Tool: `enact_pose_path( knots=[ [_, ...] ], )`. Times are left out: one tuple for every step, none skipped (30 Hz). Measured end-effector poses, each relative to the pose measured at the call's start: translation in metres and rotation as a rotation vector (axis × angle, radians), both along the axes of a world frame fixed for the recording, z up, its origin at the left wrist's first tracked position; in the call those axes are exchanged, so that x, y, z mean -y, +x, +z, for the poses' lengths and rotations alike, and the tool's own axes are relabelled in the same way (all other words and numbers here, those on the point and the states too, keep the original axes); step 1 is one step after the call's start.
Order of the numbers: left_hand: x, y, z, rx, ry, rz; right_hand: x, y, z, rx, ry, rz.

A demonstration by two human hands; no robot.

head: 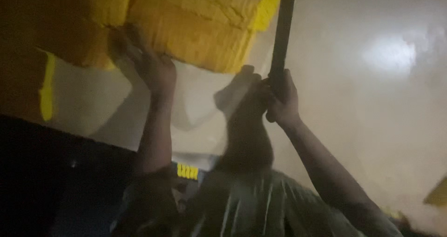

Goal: The person repeatedly slices rectangular yellow sponge blocks into thin strips using a long knife on a worktable. They handle multiple sponge blocks, reposition them, and continue cutting until the blocks are fully sliced.

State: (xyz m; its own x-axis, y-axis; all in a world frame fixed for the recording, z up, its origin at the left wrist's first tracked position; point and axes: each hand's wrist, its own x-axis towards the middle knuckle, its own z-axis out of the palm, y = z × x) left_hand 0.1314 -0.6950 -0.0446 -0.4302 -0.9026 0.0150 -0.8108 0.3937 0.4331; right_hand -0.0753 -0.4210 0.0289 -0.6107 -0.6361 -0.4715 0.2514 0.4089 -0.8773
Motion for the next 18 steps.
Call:
enact_pose_path(
  knots=[
    [-0.018, 0.008, 0.003, 0.032, 0.049, 0.039, -0.027, 0.011, 0.012, 0.074, 0.083, -0.064],
    [-0.036, 0.010, 0.015, 0.094, -0.040, -0.014, -0.054, 0.014, 0.029, 0.062, 0.184, -0.045],
    [-0.052, 0.020, 0.027, 0.139, -0.151, -0.062, -0.082, 0.026, 0.042, 0.034, 0.265, -0.030],
    [-0.072, 0.024, 0.038, 0.183, -0.270, -0.109, -0.113, 0.033, 0.052, 0.007, 0.341, -0.022],
    [-0.094, 0.030, 0.048, 0.203, -0.272, -0.137, -0.145, 0.044, 0.060, -0.067, 0.246, -0.022],
    [-0.124, 0.035, 0.056, 0.227, -0.266, -0.176, -0.182, 0.054, 0.066, -0.135, 0.163, -0.029],
    [-0.161, 0.041, 0.062, 0.257, -0.251, -0.225, -0.221, 0.065, 0.070, -0.200, 0.093, -0.042],
    [-0.199, 0.048, 0.066, 0.259, -0.244, -0.261, -0.262, 0.076, 0.071, -0.241, 0.122, -0.046],
    [-0.237, 0.053, 0.070, 0.257, -0.237, -0.304, -0.305, 0.086, 0.072, -0.283, 0.156, -0.058],
    [-0.279, 0.058, 0.073, 0.259, -0.226, -0.353, -0.350, 0.097, 0.072, -0.318, 0.198, -0.073],
    [-0.325, 0.064, 0.075, 0.213, -0.145, -0.381, -0.396, 0.112, 0.073, -0.246, 0.224, -0.135],
    [-0.370, 0.070, 0.079, 0.169, -0.063, -0.409, -0.440, 0.127, 0.074, -0.175, 0.243, -0.199],
    [-0.415, 0.074, 0.083, 0.141, -0.059, -0.508, -0.482, 0.139, 0.075, -0.114, 0.254, -0.264],
    [-0.459, 0.078, 0.088, 0.112, -0.057, -0.603, -0.523, 0.151, 0.077, -0.164, 0.251, -0.257],
    [-0.500, 0.076, 0.093, 0.092, -0.049, -0.693, -0.562, 0.163, 0.080, -0.204, 0.256, -0.243],
    [-0.538, 0.071, 0.097, 0.082, 0.000, -0.795, -0.597, 0.175, 0.084, -0.236, 0.262, -0.224],
    [-0.575, 0.066, 0.103, 0.074, 0.052, -0.893, -0.629, 0.184, 0.087, -0.308, 0.294, -0.257],
    [-0.610, 0.058, 0.108, 0.072, 0.109, -0.988, -0.657, 0.188, 0.089, -0.373, 0.329, -0.283]
  ],
)
